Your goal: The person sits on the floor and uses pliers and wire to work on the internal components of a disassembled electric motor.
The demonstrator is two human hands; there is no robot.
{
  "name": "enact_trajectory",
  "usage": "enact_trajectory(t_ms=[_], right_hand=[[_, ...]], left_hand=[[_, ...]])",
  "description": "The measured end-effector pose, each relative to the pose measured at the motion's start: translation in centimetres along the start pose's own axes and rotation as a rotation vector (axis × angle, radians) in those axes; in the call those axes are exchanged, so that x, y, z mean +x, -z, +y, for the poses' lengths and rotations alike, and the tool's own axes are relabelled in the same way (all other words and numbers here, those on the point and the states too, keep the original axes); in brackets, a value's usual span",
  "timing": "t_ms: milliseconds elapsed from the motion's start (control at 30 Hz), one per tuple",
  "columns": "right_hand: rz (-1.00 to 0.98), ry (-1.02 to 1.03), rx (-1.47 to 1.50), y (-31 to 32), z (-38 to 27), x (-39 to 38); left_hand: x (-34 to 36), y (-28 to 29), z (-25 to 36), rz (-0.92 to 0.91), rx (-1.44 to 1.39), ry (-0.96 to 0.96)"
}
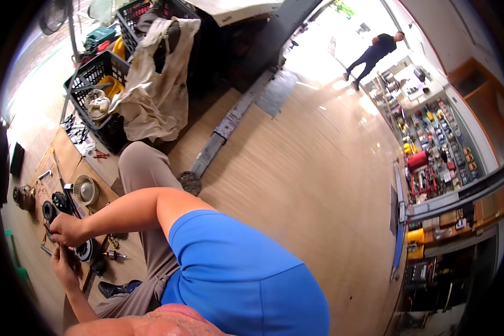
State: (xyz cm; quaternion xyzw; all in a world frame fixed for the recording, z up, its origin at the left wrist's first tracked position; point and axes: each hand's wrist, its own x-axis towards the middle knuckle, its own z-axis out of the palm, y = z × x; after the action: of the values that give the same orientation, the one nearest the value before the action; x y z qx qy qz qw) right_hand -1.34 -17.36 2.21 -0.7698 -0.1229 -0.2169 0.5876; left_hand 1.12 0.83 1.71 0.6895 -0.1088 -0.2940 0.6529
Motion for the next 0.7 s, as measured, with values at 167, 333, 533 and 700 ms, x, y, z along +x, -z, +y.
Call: enact_trajectory(t_ms=[167,333,533,700], right_hand=[[-0.008,-0.076,-0.215,1.0,0.6,0.4],[-0.315,0.090,-0.471,4.1,-2.0,4.5],[-0.048,-0.214,-0.193,15.9,4.4,8.3],[-0.212,-0.250,-0.240,16.6,2.3,8.8]], left_hand=[[1.8,-0.5,-0.7,0.017,0.105,-0.053],[0.4,2.4,3.2,0.124,0.207,-0.147],[-11.4,12.6,4.6,0.803,0.142,-0.256],[-43.7,23.9,-15.3,1.371,-0.427,0.255]])
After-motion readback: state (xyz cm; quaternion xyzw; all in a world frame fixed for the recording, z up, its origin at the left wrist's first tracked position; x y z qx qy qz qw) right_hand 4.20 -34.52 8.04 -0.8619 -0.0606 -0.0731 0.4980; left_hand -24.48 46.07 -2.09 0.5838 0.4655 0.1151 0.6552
